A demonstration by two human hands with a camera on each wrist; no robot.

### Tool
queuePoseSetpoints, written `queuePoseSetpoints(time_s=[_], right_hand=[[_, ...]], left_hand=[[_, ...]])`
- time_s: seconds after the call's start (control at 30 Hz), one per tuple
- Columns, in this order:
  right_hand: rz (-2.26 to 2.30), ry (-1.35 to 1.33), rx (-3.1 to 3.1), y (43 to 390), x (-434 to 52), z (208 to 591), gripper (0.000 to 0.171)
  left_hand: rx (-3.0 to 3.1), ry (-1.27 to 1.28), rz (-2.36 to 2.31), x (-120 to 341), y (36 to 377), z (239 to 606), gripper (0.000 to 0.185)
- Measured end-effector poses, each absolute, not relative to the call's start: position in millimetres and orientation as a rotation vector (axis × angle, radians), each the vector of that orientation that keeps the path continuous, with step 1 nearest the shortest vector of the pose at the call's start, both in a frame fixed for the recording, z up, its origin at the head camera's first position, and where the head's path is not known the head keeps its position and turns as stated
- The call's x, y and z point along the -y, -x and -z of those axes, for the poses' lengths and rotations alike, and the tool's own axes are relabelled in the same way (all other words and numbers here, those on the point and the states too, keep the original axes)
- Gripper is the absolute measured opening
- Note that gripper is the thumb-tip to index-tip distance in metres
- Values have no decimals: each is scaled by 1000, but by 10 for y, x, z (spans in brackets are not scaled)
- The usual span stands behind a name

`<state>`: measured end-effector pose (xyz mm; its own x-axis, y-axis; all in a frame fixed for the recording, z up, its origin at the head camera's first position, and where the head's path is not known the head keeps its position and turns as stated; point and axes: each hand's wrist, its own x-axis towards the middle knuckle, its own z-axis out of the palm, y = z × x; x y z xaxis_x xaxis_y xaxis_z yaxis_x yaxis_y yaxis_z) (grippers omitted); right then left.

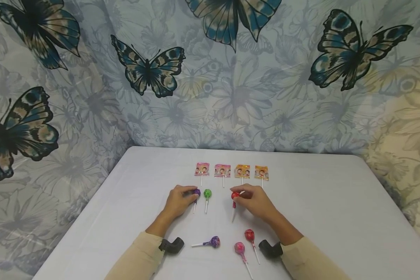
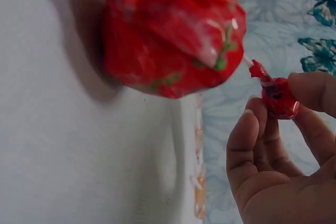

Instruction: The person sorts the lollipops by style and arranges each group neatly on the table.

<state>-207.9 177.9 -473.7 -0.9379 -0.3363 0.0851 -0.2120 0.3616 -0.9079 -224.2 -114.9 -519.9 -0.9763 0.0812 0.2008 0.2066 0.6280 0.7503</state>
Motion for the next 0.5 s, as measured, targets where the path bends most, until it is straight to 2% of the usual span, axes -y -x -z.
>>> queuePoseSetpoints(time_s=[0.5], right_hand=[[1539,668,-2450,2311,-1622,4728,31]], left_hand=[[2698,220,1263,1135,2229,5203,27]])
